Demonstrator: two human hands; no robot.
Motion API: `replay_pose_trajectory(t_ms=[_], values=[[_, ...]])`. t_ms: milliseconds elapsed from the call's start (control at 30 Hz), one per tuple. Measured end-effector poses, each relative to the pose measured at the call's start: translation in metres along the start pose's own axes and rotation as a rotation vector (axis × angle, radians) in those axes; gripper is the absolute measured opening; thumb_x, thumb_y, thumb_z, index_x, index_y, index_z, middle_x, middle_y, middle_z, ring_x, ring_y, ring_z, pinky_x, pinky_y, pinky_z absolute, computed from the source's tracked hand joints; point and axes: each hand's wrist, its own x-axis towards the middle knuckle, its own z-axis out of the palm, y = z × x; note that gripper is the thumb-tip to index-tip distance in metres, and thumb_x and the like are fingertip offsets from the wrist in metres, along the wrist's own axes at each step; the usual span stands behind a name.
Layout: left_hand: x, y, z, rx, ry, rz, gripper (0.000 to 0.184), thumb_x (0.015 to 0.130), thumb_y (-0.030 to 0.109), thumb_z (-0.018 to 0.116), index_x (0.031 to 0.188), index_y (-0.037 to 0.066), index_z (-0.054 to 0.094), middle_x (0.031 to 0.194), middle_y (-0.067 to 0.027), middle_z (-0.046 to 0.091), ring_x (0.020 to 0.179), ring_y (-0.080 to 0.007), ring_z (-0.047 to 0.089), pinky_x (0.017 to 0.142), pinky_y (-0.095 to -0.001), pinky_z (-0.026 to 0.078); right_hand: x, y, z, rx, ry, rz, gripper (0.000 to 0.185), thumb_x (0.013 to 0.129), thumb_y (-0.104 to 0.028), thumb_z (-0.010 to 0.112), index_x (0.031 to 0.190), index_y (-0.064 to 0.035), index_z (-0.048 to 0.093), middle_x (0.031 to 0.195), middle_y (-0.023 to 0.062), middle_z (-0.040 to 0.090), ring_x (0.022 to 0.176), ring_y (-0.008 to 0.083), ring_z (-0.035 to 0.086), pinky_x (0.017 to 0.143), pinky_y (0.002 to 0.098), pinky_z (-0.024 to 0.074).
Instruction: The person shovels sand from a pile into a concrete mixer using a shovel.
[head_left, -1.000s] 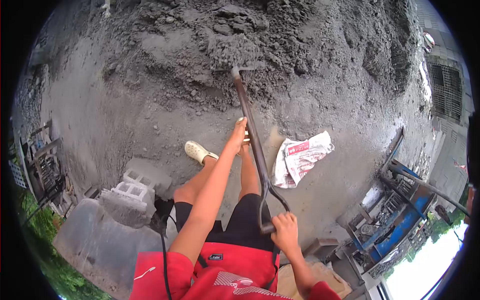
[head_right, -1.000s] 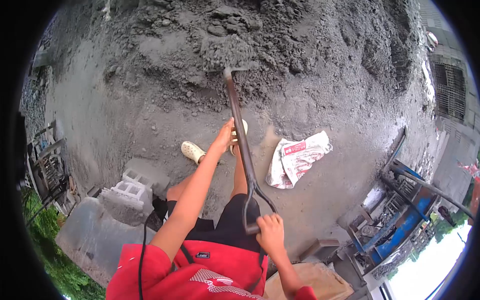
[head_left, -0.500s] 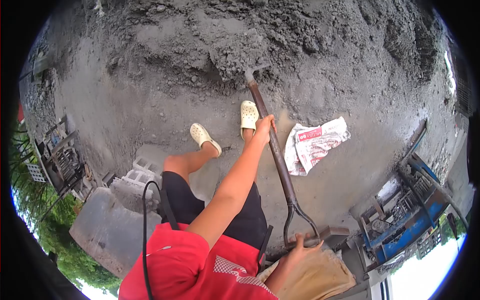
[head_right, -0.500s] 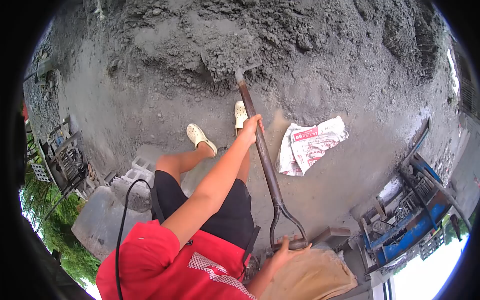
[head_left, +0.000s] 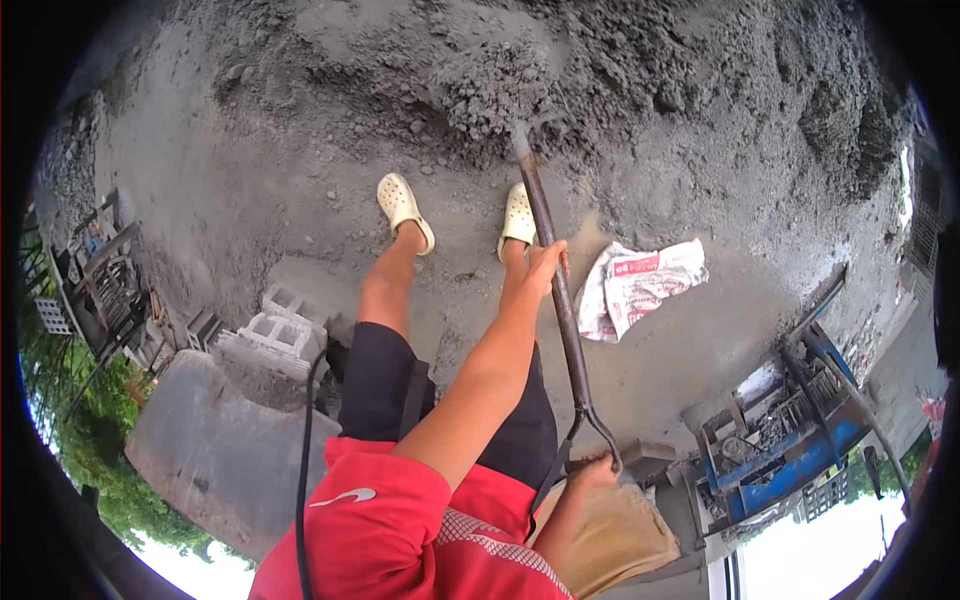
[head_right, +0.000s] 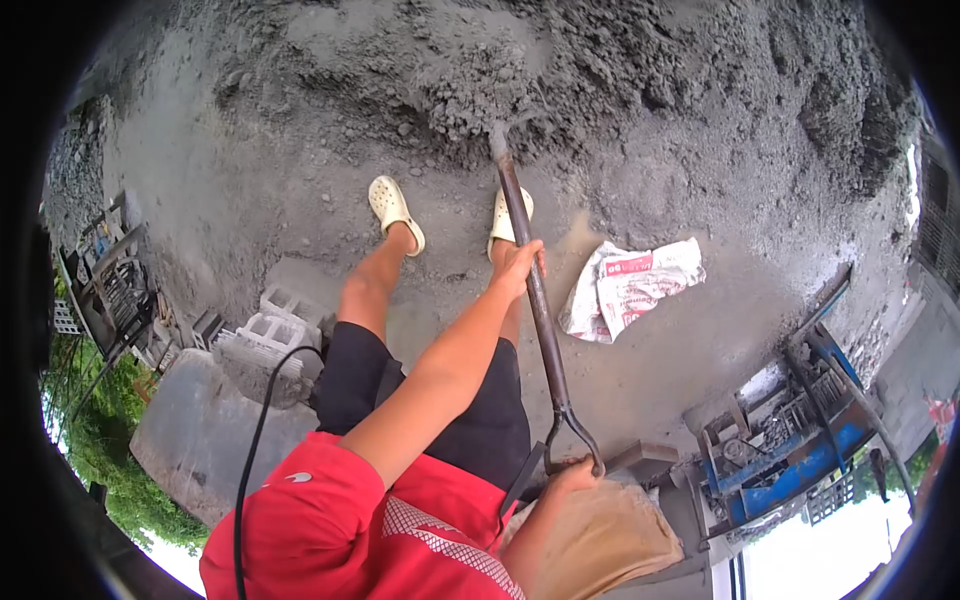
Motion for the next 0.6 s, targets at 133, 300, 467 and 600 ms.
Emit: replay_pose_trajectory(t_ms=[133, 300, 467, 600], values=[[-0.024, 0.044, -0.03, -0.155, 0.098, 0.046, 0.015, 0.078, 0.015, 0.059, 0.07, 0.005, 0.05, 0.056, -0.0046, 0.048, 0.045, -0.0152, 0.049, 0.045, -0.0313, 0.046, -0.002, -0.032, 0.021, -0.003, -0.186, 0.026, 0.006, 0.073, 0.001, 0.049, 0.069, -0.0029, 0.046, 0.054, 0.0044, 0.043, 0.039, 0.0139, 0.044, 0.035, 0.0273, 0.038], [-0.094, 0.166, -0.089, -0.322, 0.149, 0.244, 0.012, 0.078, 0.012, 0.057, 0.076, 0.004, 0.049, 0.063, -0.0051, 0.05, 0.051, -0.0147, 0.051, 0.048, -0.0318, 0.047, -0.037, -0.089, 0.097, 0.071, -0.488, -0.058, 0.006, 0.074, 0.0, 0.05, 0.07, -0.002, 0.047, 0.054, 0.0035, 0.043, 0.039, 0.0136, 0.043, 0.035, 0.0264, 0.0357], [-0.228, 0.303, -0.162, -0.631, 0.162, 0.633, 0.012, 0.079, 0.012, 0.057, 0.074, 0.006, 0.049, 0.063, -0.0036, 0.048, 0.053, -0.0145, 0.05, 0.05, -0.0332, 0.046, -0.113, -0.191, 0.186, 0.281, -0.885, -0.3, 0.004, 0.075, 0.0, 0.048, 0.072, -0.0013, 0.049, 0.056, 0.0043, 0.046, 0.039, 0.0137, 0.045, 0.035, 0.0262, 0.0362], [-0.411, 0.377, -0.227, -0.863, 0.116, 1.014, 0.016, 0.077, 0.013, 0.059, 0.068, 0.008, 0.046, 0.059, -0.0029, 0.045, 0.051, -0.0138, 0.047, 0.05, -0.032, 0.045, -0.242, -0.306, 0.194, 0.405, -1.259, -0.492, 0.011, 0.075, 0.0, 0.047, 0.085, 0.0, 0.05, 0.059, 0.0072, 0.051, 0.039, 0.0131, 0.046, 0.039, 0.0266, 0.0414]])
